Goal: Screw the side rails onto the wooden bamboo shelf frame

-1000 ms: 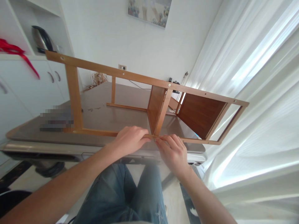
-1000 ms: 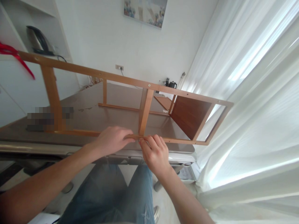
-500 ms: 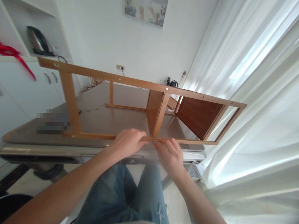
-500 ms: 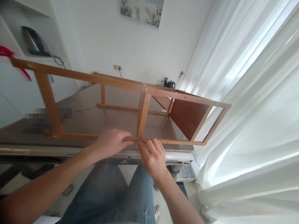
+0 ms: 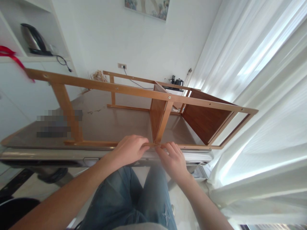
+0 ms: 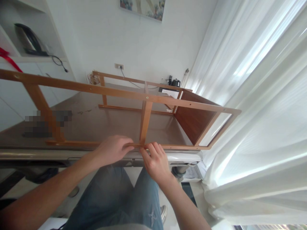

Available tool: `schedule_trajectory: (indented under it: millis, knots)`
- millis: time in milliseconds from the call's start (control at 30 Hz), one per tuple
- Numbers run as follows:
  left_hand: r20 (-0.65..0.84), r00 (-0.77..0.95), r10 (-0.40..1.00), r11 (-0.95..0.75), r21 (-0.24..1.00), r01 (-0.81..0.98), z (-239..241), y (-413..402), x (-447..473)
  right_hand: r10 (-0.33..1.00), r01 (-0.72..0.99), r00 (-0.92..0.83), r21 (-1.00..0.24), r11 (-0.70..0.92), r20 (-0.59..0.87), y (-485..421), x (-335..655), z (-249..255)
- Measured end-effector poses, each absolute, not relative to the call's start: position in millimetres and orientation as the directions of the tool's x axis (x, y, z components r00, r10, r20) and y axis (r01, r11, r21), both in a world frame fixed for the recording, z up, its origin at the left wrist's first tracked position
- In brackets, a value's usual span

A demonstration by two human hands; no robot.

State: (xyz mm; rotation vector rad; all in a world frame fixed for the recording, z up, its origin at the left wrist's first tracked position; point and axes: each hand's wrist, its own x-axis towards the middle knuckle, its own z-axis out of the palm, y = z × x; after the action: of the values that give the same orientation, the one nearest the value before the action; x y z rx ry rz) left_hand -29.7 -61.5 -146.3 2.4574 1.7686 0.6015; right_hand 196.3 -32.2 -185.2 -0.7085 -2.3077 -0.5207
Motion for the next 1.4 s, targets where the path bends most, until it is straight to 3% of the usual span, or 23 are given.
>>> schedule_trajectory:
  millis: [167,467,567,733,867,967,1133,1400]
  knots:
    - [0.318,0.333,0.888,-0.42,0.262,0.869,-155.7,-59.7,-31.5,0.298,0.503,-0.747,0.213,0.838,0.594,-23.5,197.4,-183.8]
    - [0.296,0.271,0.916,-0.384,0.449,0.807,-169.9,-53.6,-34.1,0.226,0.393,-0.81,0.216,0.894,0.542,-26.5,194.8,-177.5]
    - [0.287,0.259,0.923,-0.372,0.48,0.795,-175.4,-50.3,-34.3,0.246,0.383,-0.739,0.09,0.919,0.627,-36.8,195.4,-183.2]
    - [0.261,0.24,0.935,-0.343,0.492,0.8,-183.1,-45.3,-35.6,0.406,0.436,-0.448,-0.202,0.877,0.796,-51.8,198.2,-191.7]
    - [0.238,0.24,0.941,-0.331,0.508,0.795,-182.1,-44.0,-38.9,0.559,0.378,-0.234,-0.455,0.806,0.796,-59.3,200.9,-191.4]
    - [0.316,0.172,0.933,-0.333,0.582,0.742,-173.6,-43.5,-39.8,0.597,0.354,-0.186,-0.514,0.782,0.78,-61.7,203.3,-181.3]
    - [0.48,-0.016,0.877,-0.385,0.722,0.574,-147.0,-32.3,-27.8,0.503,0.41,-0.23,-0.386,0.826,0.833,-57.5,209.5,-137.8]
    - [0.488,-0.046,0.872,-0.459,0.846,0.273,-124.4,0.7,-0.5,0.15,0.485,-0.426,0.085,0.87,0.892,-34.7,205.3,-52.9]
